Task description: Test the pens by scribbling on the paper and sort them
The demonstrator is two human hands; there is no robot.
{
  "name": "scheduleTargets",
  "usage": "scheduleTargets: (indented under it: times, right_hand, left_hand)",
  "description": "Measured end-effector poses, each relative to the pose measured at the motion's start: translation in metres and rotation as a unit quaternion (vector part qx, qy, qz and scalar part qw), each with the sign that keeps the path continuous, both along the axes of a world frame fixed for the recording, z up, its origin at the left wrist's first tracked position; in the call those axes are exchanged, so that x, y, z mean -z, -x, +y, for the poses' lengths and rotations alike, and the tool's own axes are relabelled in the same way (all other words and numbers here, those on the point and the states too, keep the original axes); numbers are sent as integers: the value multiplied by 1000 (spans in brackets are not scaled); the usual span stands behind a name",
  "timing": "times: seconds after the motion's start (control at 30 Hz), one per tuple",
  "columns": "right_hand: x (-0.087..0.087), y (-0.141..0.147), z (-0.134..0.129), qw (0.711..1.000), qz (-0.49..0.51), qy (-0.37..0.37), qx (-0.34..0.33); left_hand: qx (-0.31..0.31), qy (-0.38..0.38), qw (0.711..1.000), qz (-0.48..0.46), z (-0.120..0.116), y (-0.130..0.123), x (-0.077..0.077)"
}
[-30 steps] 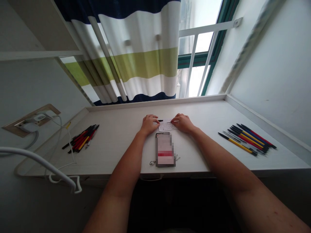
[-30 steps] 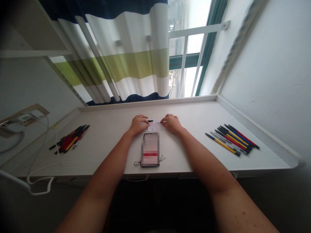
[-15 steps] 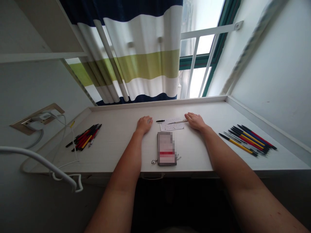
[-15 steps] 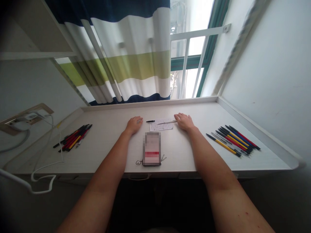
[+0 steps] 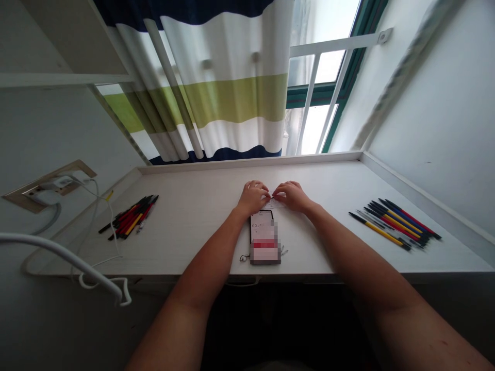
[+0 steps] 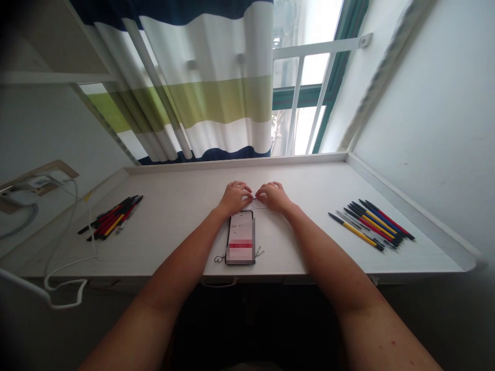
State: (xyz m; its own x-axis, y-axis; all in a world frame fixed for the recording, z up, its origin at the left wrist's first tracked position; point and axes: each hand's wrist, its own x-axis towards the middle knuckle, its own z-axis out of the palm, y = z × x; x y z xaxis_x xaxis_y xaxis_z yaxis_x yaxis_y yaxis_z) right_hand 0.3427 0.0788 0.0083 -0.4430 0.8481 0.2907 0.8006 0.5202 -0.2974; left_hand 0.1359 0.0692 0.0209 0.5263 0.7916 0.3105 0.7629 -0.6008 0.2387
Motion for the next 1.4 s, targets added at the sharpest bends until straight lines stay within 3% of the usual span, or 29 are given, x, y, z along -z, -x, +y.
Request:
scheduleTargets:
  times: [0.1,0.3,0.47,0.57,0.67,0.77,0.83,0.93,1.03,1.17,1.4]
  right_hand:
    - [-3,-12,1,1000,-12,9,27]
    - [-10,-67,3,982,-7,73,174]
    - [3,-67,9,977,82,35,195]
    - [13,-58,15,977,79,17,199]
    - [18,-57,16,977,73,14,200]
    - [18,-56,13,976,96,-2,194]
    - [16,-50,9,982,110,-16,152]
    - [11,-29,3,994,104,-16,39]
    - [7,-4,-1,997,80,-5,-10]
    - [5,12,-2,998,55,-4,-2]
    - [3,12,-3,998,44,13,39]
  left_hand:
    - [-19,7,1000,5,0,5,-1]
    - [-53,33,998,-34,7,28,-4]
    - [-211,-21,968,-133,24,72,8]
    - [-275,62,954,-98,30,87,19]
    - [-275,118,952,-59,32,87,24]
    - [-279,115,952,-53,31,84,24]
    - [-268,92,957,-67,27,85,23]
    - [-196,27,975,-101,17,88,20]
    - [-122,-2,989,-88,7,89,19]
    - [-108,18,991,-72,4,84,16]
    - [-135,14,988,-74,10,74,9]
